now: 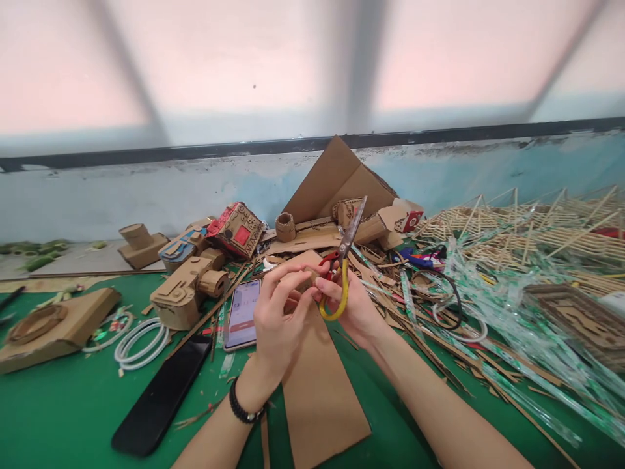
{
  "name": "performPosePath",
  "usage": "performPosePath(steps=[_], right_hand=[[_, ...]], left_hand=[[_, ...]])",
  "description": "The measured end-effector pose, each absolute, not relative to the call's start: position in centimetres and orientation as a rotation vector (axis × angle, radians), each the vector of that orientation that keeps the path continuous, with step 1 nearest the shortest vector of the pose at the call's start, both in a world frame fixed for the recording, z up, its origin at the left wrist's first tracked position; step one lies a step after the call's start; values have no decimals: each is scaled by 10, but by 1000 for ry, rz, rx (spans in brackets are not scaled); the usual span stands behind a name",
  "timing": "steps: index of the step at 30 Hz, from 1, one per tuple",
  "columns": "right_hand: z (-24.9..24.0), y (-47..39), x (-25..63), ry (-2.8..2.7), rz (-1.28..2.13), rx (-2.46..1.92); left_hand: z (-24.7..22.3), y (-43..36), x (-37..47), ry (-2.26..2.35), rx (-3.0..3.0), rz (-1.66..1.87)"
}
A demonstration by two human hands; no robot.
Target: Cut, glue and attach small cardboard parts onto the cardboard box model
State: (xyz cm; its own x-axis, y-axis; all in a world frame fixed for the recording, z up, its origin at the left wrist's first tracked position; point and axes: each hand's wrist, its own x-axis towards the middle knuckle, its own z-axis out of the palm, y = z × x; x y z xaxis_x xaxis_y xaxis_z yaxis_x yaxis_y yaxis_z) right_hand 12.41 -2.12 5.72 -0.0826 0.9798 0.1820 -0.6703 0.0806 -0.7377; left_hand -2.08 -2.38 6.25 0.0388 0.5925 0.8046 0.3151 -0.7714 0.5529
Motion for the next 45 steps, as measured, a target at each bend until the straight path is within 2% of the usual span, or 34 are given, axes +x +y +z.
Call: performPosePath(steps=[3, 7, 17, 23, 30, 35, 45], right_hand=[[55, -21, 122, -792, 1473, -481], [53, -22, 122, -813, 1452, -523], [49, -24, 125, -1171, 1100, -697], [52, -22, 131, -1300, 1018, -758], [59, -20, 147, -1613, 656, -1234], [55, -17, 152, -1745, 522, -1204], [55, -19, 153, -1808, 464, -1198]], left_hand=[[63, -24, -20, 955, 1992, 1799], [65, -25, -16, 934, 1542, 1612], [75, -19, -18, 779, 986, 1288], [78, -17, -19, 737, 991, 1371], [80, -9, -29, 689, 1009, 1531], [82, -8, -32, 624, 972, 1624], [89, -10, -33, 600, 1009, 1672]])
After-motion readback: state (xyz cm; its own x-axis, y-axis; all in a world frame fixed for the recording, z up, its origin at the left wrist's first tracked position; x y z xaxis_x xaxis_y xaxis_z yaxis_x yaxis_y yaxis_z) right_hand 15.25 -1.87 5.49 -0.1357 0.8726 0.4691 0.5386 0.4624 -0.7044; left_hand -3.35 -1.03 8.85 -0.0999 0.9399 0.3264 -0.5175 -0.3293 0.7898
